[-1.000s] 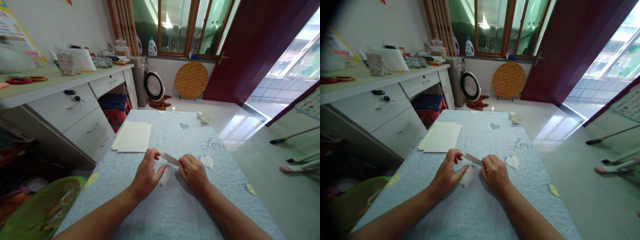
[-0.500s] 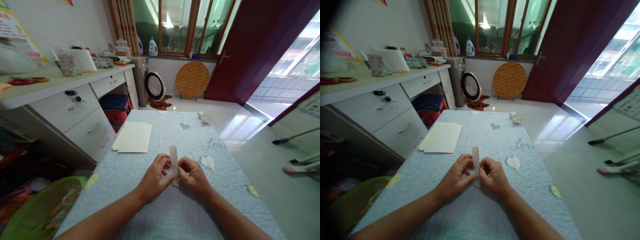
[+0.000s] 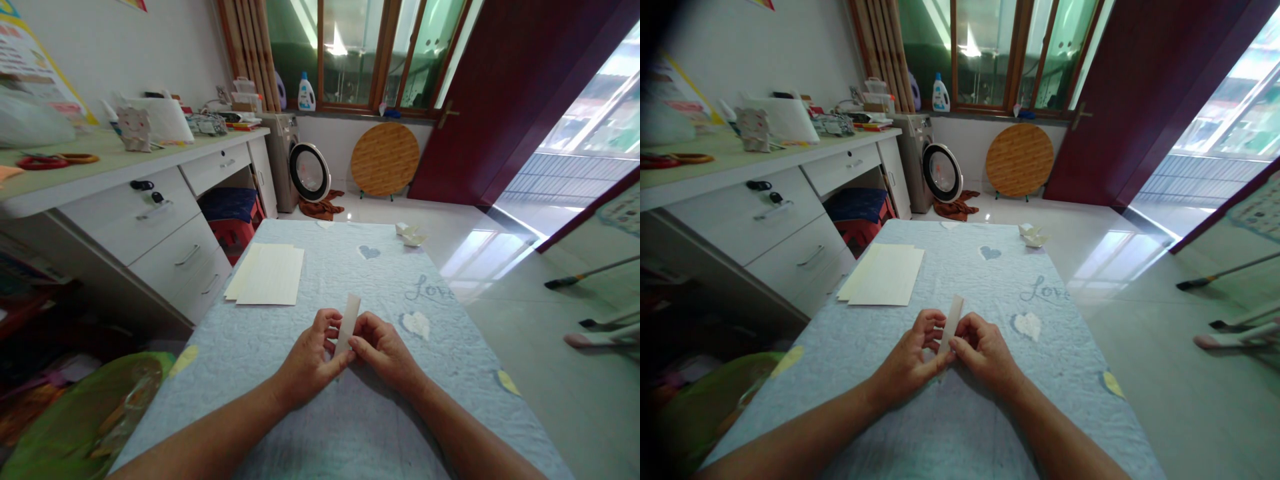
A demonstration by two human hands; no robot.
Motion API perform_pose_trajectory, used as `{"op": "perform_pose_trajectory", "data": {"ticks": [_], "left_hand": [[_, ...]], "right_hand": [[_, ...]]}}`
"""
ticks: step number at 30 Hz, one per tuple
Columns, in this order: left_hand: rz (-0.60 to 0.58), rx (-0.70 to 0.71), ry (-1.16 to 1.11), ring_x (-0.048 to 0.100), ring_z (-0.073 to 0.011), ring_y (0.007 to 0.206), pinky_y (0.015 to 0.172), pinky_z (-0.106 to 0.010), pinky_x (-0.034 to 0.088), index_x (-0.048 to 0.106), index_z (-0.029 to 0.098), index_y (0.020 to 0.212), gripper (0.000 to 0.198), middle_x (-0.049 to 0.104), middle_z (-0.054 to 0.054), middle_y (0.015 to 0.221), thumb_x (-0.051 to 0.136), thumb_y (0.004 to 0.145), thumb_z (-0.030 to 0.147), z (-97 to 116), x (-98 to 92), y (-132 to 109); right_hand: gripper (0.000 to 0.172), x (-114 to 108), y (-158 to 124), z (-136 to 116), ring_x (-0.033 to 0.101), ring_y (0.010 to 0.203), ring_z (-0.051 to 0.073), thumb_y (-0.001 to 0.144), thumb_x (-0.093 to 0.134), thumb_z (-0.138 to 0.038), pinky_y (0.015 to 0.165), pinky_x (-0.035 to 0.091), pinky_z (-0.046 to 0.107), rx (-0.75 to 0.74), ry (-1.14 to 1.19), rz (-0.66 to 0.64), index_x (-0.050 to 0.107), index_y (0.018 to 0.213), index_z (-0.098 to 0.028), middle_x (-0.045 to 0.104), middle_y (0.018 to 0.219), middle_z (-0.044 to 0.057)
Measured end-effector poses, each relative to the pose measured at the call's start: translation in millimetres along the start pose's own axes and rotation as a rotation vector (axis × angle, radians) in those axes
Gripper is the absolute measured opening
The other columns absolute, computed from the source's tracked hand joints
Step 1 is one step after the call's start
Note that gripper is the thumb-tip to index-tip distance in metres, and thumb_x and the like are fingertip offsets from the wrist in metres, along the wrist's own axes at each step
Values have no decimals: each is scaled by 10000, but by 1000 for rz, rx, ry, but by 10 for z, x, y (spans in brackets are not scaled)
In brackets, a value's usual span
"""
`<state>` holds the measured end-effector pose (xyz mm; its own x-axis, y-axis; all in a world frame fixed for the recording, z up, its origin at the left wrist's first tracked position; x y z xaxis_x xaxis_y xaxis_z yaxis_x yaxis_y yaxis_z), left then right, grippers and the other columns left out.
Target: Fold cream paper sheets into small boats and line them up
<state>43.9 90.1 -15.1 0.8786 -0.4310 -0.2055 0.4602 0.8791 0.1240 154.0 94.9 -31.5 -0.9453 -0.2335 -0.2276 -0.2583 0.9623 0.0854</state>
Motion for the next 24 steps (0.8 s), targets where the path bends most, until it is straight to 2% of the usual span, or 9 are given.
{"op": "perform_pose_trajectory", "data": {"ticks": [5,14,24], "left_hand": [[-58,5,69,663,-186,885,699,-278,537,506,209,1039,155,653,-58,1017,573,918,281,45,33,-25],[-61,99,102,602,-186,915,800,-302,505,586,194,1008,122,599,-49,977,556,934,285,153,27,-2],[-65,103,41,585,-184,929,850,-320,482,596,199,1024,123,595,-39,990,533,939,261,172,11,3]], "right_hand": [[165,-6,5,-5,479,592,109,863,610,-329,540,389,221,6,-2,1,520,804,-205,514,667,-41],[178,-10,6,54,499,587,108,873,617,-343,536,397,221,17,13,6,510,820,-211,515,673,-46],[219,-7,-4,-21,494,579,111,897,591,-404,531,388,229,-2,32,-1,497,846,-213,506,667,-46]]}}
Point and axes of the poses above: each hand's wrist, its own y-axis towards the middle knuckle, its own x-axis out of the palm, z = x × y, the point moved 10 cm from there along y, towards the middle knuckle
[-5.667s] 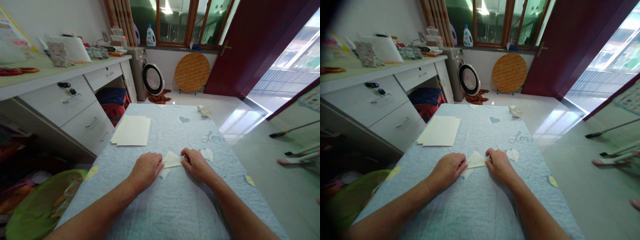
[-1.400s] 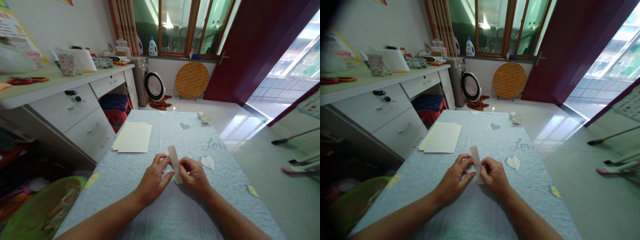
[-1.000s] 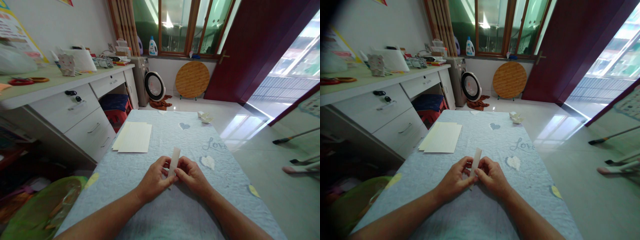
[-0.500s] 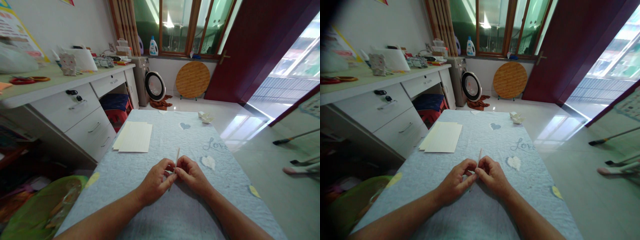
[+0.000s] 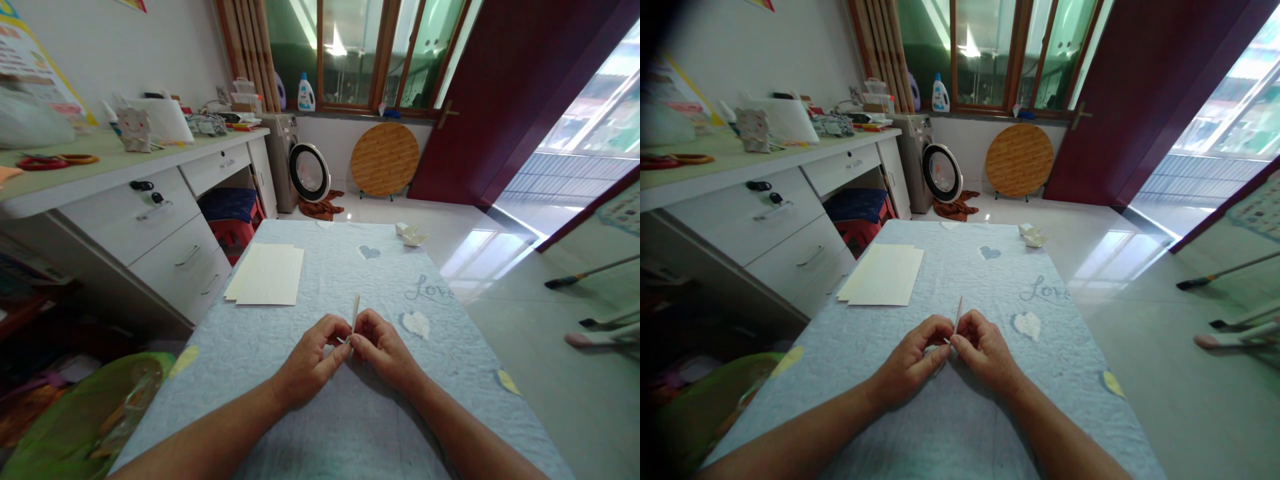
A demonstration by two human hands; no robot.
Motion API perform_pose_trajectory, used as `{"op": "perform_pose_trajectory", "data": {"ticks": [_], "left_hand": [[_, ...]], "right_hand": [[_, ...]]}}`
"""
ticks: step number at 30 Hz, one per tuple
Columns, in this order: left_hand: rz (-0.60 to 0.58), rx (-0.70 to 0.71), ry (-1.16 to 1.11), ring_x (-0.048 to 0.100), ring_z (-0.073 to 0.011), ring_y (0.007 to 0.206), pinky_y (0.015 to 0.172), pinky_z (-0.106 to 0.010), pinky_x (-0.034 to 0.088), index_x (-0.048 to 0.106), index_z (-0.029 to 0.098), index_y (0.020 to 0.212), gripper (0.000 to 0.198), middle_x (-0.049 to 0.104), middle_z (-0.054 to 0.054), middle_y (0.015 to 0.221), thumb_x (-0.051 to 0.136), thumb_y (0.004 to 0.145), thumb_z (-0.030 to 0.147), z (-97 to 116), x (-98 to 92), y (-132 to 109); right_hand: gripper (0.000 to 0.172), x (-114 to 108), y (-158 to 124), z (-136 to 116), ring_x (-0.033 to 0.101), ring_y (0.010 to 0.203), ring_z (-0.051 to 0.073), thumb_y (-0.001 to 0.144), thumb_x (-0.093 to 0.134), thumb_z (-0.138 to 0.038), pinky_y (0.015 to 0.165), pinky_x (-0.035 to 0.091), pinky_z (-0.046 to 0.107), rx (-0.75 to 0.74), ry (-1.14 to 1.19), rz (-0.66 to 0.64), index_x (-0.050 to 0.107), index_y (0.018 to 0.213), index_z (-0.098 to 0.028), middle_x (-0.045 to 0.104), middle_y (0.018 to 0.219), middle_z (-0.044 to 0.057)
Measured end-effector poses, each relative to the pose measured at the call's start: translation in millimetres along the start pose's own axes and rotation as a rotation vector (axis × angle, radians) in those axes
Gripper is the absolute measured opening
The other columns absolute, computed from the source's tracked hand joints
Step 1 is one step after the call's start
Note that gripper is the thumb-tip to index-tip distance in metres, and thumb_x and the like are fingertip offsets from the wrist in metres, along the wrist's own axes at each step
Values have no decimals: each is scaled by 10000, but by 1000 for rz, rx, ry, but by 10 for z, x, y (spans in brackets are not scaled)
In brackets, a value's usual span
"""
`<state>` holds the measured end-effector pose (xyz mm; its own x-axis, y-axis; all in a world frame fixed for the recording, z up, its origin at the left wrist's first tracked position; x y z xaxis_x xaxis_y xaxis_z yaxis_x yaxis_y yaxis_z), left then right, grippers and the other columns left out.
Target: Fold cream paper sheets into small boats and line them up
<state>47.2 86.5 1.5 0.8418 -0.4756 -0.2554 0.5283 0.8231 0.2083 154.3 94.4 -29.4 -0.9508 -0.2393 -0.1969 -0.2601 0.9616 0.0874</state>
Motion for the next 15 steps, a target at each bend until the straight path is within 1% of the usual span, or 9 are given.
{"op": "perform_pose_trajectory", "data": {"ticks": [9,15], "left_hand": [[29,-3,11,594,-187,966,881,-327,486,570,195,1058,135,600,-43,1023,521,951,261,-21,-3,-3],[46,27,66,579,-187,982,903,-333,474,562,192,1059,138,583,-49,1036,498,961,264,19,-25,-12]], "right_hand": [[249,-13,0,-68,463,585,111,899,588,-427,532,364,238,-36,-28,8,503,835,-203,470,673,-44],[294,-13,17,-76,472,608,121,905,565,-484,546,377,247,-44,-7,-3,552,939,-192,534,735,-12]]}}
Point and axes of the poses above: each hand's wrist, its own y-axis towards the middle knuckle, its own x-axis out of the palm, z = x × y, the point moved 10 cm from there along y, towards the middle knuckle
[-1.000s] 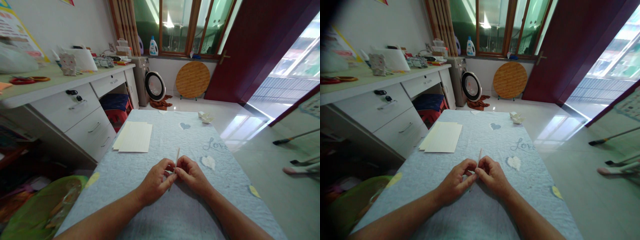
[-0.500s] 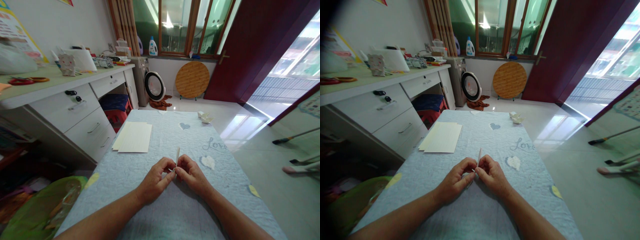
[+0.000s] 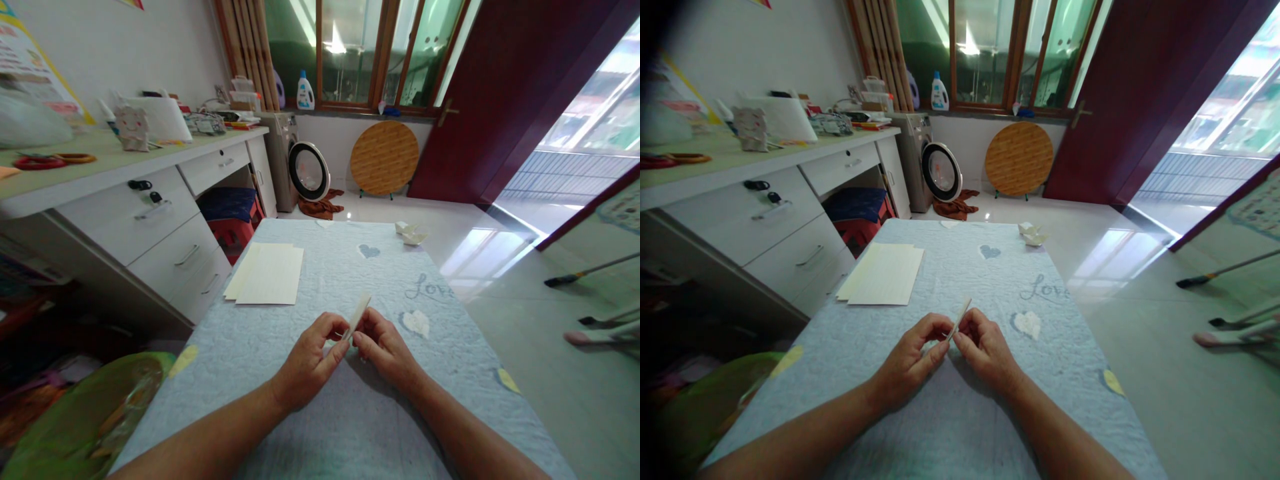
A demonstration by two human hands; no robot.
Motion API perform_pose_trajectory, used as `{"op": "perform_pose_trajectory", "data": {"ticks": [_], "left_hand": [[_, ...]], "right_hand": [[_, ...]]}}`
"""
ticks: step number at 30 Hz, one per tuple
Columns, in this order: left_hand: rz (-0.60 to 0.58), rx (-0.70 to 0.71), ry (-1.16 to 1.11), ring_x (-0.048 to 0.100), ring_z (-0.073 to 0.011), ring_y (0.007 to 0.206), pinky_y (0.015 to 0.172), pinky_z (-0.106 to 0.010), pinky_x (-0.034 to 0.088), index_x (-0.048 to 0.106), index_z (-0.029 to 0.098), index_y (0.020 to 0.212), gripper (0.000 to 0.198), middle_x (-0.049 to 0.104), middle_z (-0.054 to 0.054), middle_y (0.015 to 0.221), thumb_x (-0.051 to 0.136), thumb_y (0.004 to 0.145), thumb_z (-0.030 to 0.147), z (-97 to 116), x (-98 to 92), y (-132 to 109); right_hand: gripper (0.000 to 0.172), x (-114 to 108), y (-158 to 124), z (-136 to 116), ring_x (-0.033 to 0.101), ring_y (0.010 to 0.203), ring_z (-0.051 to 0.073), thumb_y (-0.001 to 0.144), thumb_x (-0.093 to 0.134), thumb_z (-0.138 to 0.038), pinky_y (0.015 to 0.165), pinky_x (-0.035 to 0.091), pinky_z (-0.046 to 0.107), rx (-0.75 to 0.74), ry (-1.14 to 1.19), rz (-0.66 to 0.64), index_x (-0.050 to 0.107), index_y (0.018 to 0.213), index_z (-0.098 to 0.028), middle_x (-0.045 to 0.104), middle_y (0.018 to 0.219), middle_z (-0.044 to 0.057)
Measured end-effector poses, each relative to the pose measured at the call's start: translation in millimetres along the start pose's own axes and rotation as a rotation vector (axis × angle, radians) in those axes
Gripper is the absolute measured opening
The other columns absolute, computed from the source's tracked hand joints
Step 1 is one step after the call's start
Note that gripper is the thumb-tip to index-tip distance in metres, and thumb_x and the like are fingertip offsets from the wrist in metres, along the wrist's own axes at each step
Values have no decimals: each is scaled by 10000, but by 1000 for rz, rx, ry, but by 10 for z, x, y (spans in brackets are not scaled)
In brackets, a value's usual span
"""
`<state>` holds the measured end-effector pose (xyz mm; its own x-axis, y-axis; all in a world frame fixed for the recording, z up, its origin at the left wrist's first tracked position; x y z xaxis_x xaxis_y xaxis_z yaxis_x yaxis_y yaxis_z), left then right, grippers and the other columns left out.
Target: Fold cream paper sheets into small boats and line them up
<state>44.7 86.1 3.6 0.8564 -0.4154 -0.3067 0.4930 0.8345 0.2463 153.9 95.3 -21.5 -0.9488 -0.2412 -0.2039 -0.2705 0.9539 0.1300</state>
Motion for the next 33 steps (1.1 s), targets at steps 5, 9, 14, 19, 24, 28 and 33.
{"op": "perform_pose_trajectory", "data": {"ticks": [5,9,14,19,24,28,33], "left_hand": [[-11,21,66,564,-190,977,904,-337,464,562,195,1072,149,581,-48,1035,517,946,260,25,10,-9],[-5,7,82,564,-189,966,897,-335,465,569,195,1066,148,585,-47,1026,510,948,262,20,0,-12],[6,-11,110,571,-190,946,885,-338,471,564,196,1039,135,595,-46,1009,503,952,280,-10,-12,-14],[23,-7,130,575,-190,949,883,-339,473,551,198,1065,146,593,-49,1019,493,950,266,-29,-19,-5],[18,3,131,573,-191,959,890,-340,472,548,200,1074,152,590,-48,1026,497,949,271,-18,-11,-5],[2,9,138,564,-192,961,893,-342,467,550,199,1066,143,584,-49,1023,499,949,265,-10,-1,-11],[-14,11,131,562,-193,967,900,-345,464,548,199,1071,144,579,-52,1030,482,958,259,8,8,-7]], "right_hand": [[318,-8,-3,28,471,608,119,911,557,-500,549,379,247,5,-10,-8,566,975,-189,549,755,-7],[285,-21,-13,20,462,599,112,924,545,-469,548,379,240,17,-31,0,564,937,-185,533,739,-15],[237,-22,-9,-35,470,604,109,928,530,-416,544,391,233,-2,-25,17,569,941,-183,538,764,-10],[211,-31,2,-52,464,581,103,925,532,-386,532,392,227,-9,-3,29,576,963,-183,524,741,-21],[247,-30,5,-63,469,604,110,918,544,-417,541,397,230,-24,-9,15,578,985,-183,541,774,-5],[248,-30,2,-46,473,614,113,923,541,-427,550,403,231,-22,-16,16,578,971,-186,549,781,0],[226,-27,1,-37,470,604,108,927,540,-407,551,404,230,-13,-2,17,579,973,-189,551,791,-6]]}}
Point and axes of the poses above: each hand's wrist, its own y-axis towards the middle knuckle, its own x-axis out of the palm, z = x × y, the point moved 10 cm from there along y, towards the middle knuckle
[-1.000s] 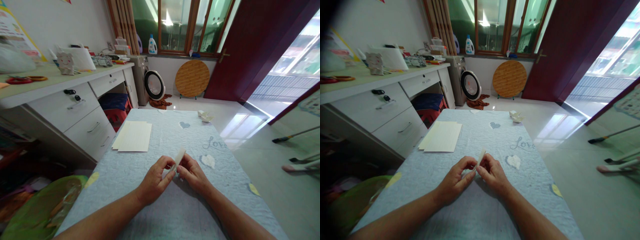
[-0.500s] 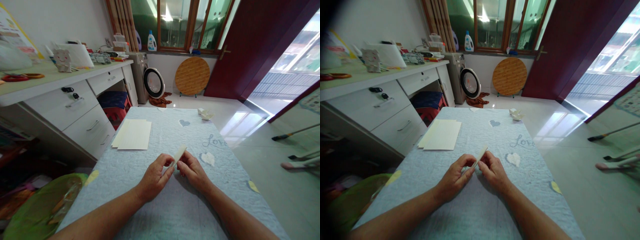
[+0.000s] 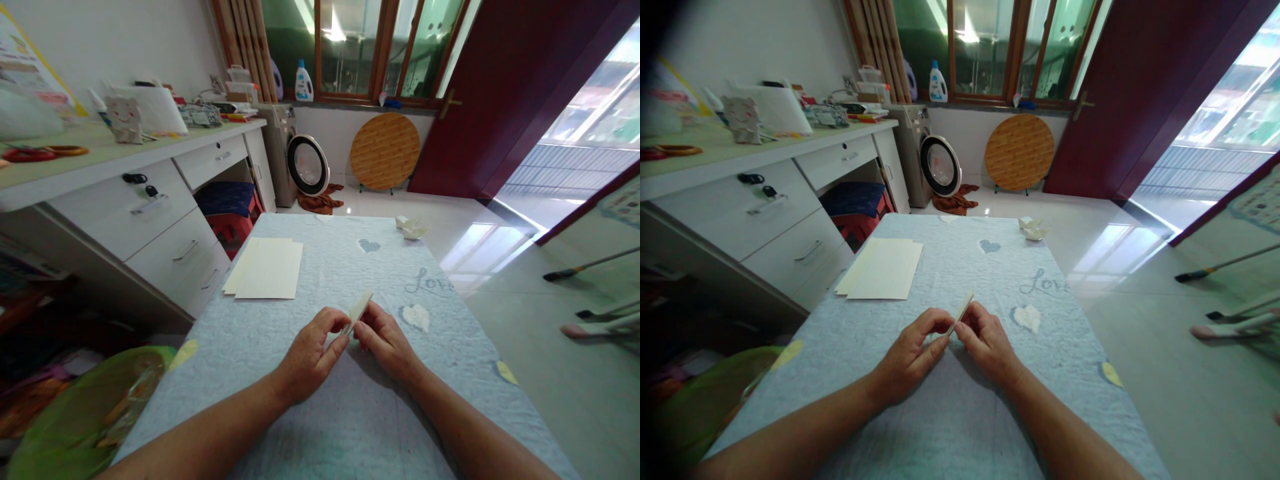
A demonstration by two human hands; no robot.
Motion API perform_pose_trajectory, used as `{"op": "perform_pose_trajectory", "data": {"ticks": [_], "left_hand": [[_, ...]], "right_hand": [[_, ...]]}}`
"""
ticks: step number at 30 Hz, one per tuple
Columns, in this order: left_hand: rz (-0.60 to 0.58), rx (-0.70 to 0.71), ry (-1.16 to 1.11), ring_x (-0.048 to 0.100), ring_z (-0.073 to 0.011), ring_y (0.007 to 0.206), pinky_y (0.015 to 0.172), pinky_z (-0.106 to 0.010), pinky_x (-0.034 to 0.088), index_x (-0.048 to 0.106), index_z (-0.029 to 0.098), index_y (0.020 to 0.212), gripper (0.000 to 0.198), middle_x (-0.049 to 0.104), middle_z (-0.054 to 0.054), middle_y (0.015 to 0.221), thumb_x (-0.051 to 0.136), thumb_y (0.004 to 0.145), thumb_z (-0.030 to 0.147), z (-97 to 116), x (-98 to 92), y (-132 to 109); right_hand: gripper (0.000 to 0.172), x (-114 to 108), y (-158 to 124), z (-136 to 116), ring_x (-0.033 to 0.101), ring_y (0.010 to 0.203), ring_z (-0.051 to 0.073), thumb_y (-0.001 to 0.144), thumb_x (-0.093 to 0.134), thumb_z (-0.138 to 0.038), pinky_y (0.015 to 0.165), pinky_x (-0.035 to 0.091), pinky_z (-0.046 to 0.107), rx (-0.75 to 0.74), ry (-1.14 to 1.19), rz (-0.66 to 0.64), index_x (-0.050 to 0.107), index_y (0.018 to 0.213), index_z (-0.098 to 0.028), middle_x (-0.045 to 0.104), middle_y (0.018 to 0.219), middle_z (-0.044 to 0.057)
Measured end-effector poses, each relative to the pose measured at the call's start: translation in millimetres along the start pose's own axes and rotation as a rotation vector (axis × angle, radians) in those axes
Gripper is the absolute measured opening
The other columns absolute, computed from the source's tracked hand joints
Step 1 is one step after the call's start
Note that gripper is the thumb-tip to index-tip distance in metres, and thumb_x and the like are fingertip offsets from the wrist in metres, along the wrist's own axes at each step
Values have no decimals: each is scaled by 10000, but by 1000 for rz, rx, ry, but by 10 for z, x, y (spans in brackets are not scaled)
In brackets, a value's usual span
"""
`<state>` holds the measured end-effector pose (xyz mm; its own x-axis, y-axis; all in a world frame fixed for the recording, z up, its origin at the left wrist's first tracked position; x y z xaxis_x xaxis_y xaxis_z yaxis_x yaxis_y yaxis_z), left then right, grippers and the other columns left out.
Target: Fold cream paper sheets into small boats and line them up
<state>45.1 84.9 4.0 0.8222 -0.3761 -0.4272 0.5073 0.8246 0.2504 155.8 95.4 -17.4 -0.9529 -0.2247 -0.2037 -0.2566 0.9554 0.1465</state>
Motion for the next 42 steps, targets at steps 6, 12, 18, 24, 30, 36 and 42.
{"op": "perform_pose_trajectory", "data": {"ticks": [6,12,18,24,30,36,42], "left_hand": [[0,14,39,571,-192,957,885,-345,480,549,204,1076,151,587,-55,1027,454,973,262,14,-4,7],[26,177,223,563,-214,1077,951,-379,485,489,222,1178,255,576,-83,1143,485,931,160,134,39,-30],[55,224,308,537,-248,1172,991,-430,500,390,240,1303,503,518,-110,1268,546,845,100,185,109,-78],[120,143,314,489,-305,1230,934,-482,530,249,241,1418,753,374,-156,1426,620,768,159,71,112,-72],[94,63,299,625,-226,980,864,-406,541,303,236,1385,683,567,-108,1261,558,768,91,-19,89,-35],[79,-39,122,647,-174,878,815,-326,521,378,244,1341,574,662,-54,1126,452,810,38,-88,35,10],[68,-106,-55,626,-136,786,656,-238,501,436,239,1288,480,658,-36,1083,491,835,93,-110,48,45]], "right_hand": [[160,-12,0,-18,475,580,109,908,512,-329,540,396,229,-12,-18,12,577,927,-184,553,742,-15],[34,-96,5,-28,457,551,112,749,491,-176,523,363,229,-12,-137,119,508,735,-202,486,639,-36],[73,-111,-3,-60,519,605,124,773,525,-180,574,397,229,-48,-169,143,538,839,-211,548,686,-37],[160,-22,-29,-93,580,649,143,756,506,-137,615,430,240,-83,-237,113,568,878,-221,613,742,-20],[143,3,-44,-155,623,703,160,793,502,-155,649,442,253,-137,-292,98,590,892,-211,658,814,16],[75,-98,-43,-125,529,542,129,828,522,-200,526,375,229,-81,-329,189,568,886,-213,606,634,-32],[83,-120,-57,-145,510,506,124,823,534,-225,502,362,229,-90,-367,222,550,903,-211,574,597,-44]]}}
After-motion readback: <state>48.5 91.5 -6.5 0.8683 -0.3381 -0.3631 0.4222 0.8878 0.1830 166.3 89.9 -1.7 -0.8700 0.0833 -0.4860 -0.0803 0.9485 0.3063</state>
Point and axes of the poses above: each hand's wrist, its own y-axis towards the middle knuckle, its own x-axis out of the palm, z = x × y, the point moved 10 cm from there along y, towards the middle knuckle
